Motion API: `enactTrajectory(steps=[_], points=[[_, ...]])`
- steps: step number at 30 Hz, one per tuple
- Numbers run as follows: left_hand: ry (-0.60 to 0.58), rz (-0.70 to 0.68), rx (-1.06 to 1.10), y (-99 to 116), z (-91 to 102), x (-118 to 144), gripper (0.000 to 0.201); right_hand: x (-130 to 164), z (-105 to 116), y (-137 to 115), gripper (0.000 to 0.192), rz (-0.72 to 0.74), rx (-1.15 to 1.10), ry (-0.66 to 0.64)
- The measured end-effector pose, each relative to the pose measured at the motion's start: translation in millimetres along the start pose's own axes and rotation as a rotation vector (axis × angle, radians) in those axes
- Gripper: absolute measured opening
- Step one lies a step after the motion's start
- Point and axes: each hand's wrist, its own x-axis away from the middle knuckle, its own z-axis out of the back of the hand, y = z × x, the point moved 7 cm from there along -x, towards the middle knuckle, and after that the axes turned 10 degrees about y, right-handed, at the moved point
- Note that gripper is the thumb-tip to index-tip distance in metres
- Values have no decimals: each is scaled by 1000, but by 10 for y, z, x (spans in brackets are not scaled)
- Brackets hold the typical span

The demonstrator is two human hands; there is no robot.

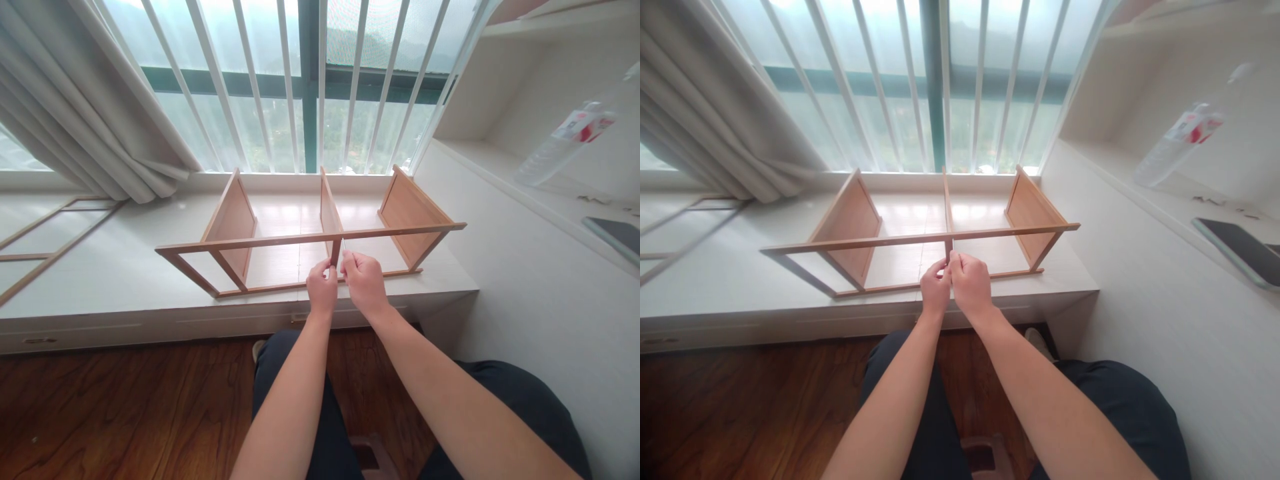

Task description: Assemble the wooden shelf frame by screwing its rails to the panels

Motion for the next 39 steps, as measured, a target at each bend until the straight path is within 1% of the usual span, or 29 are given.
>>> enactTrajectory(steps=[3,6,9,13,16,18,22,25,30,33,36,39], points=[[3,6,-1,-9,-3,-6,30,6,-24,34,55,-74,-138,-8],[6,10,-2,-9,-2,-11,30,6,-28,24,55,-98,-193,-11],[2,12,-1,-3,-5,-11,29,3,-24,19,54,-89,-192,-13],[1,13,4,1,-7,-9,30,-13,-17,39,54,-60,-126,-21],[-5,14,7,1,-11,-8,30,-38,-1,-1,54,-5,8,-43],[-12,12,12,2,-14,-8,31,-54,16,-70,50,60,196,-58],[-20,10,23,6,-15,-7,31,-67,24,-196,40,175,669,-119],[-16,14,22,3,-11,-4,31,-75,18,-262,38,245,865,-182],[-9,19,20,10,-9,0,30,-142,52,-415,32,331,982,-254],[-10,13,20,31,-2,-12,29,-160,73,-503,34,376,1033,-283],[-15,3,19,51,3,-34,27,-134,87,-508,36,390,1032,-295],[-16,-5,16,59,2,-51,25,-112,115,-438,40,348,1009,-282]])
